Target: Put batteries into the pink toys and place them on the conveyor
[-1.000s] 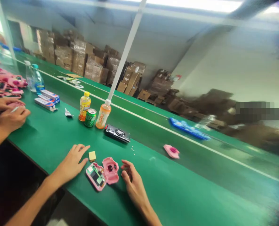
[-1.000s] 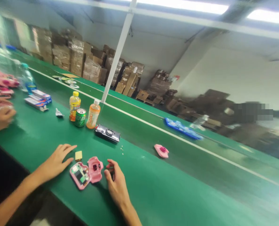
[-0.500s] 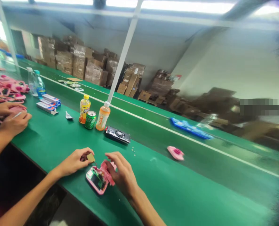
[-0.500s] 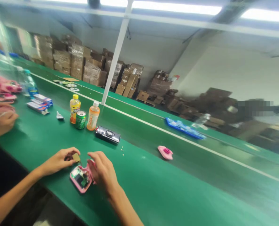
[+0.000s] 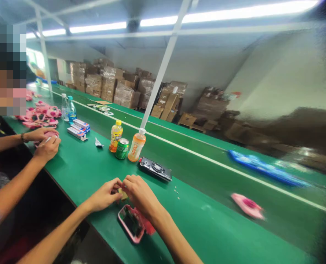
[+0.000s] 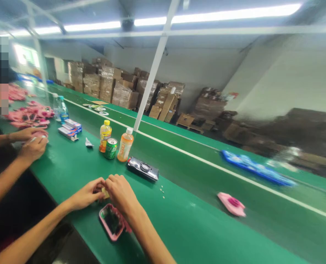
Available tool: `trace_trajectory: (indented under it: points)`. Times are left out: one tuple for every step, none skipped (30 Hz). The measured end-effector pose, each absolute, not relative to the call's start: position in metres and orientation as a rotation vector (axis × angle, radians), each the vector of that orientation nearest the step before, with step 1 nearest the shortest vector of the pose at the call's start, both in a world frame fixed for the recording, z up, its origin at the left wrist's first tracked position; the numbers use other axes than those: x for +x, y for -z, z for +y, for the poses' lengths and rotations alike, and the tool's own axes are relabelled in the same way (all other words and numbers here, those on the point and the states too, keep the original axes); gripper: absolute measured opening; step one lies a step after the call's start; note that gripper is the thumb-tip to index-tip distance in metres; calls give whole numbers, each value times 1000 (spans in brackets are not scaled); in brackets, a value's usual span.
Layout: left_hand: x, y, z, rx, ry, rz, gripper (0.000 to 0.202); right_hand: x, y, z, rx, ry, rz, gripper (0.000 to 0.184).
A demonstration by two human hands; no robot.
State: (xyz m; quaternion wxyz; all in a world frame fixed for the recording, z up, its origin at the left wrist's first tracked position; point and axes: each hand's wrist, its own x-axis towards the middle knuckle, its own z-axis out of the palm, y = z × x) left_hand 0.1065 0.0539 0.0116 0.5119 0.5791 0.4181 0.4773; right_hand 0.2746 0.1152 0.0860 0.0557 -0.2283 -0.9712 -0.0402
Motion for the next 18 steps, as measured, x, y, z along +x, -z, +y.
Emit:
trace_trajectory:
  points:
    - [107, -12, 54, 1387, -1151, 1004, 30, 274, -86, 116, -692, 133, -2957, 5]
    - [107, -12, 55, 1381, -1153, 1006, 31, 272, -87, 117, -693, 145, -2963, 5]
    - [108, -13, 56, 1374, -1157, 1009, 33, 271, -87, 118, -695, 157, -2967, 6]
    - [108, -13, 57, 1367, -1160, 1015, 34, 270, -87, 119, -697, 168, -2970, 7]
    - [108, -13, 58, 1360, -1162, 1021, 35, 269, -86, 120, -697, 177, -2973, 8]
    - [108, -13, 59, 1353, -1164, 1027, 36, 269, -86, 121, -695, 184, -2977, 9]
    - [108, -13, 59, 1347, -1165, 1033, 36, 269, -85, 122, -691, 190, -2981, 9]
    - [109, -13, 59, 1343, -1167, 1040, 37, 269, -84, 123, -685, 195, -2986, 9]
    - [109, -13, 59, 1340, -1169, 1047, 38, 269, -82, 124, -680, 201, -2991, 9]
    - [109, -13, 59, 1338, -1171, 1054, 38, 269, -81, 125, -677, 209, -2996, 10]
    - [109, -14, 59, 1336, -1173, 1060, 39, 269, -80, 125, -673, 219, -3000, 11]
    - [109, -14, 59, 1333, -1174, 1065, 40, 268, -79, 125, -674, 233, -3003, 13]
    - [109, -14, 59, 1329, -1177, 1070, 41, 268, -78, 124, -677, 251, -3003, 15]
    - [109, -15, 59, 1324, -1180, 1075, 41, 267, -77, 123, -685, 273, -3000, 16]
    - [109, -15, 60, 1318, -1184, 1081, 42, 266, -77, 121, -697, 298, -2994, 16]
    - [109, -15, 60, 1314, -1186, 1087, 42, 264, -76, 119, -710, 323, -2986, 16]
    - [109, -15, 61, 1311, -1189, 1094, 42, 263, -75, 117, -722, 345, -2979, 15]
    - [108, -14, 61, 1313, -1189, 1102, 42, 262, -74, 115, -730, 362, -2974, 14]
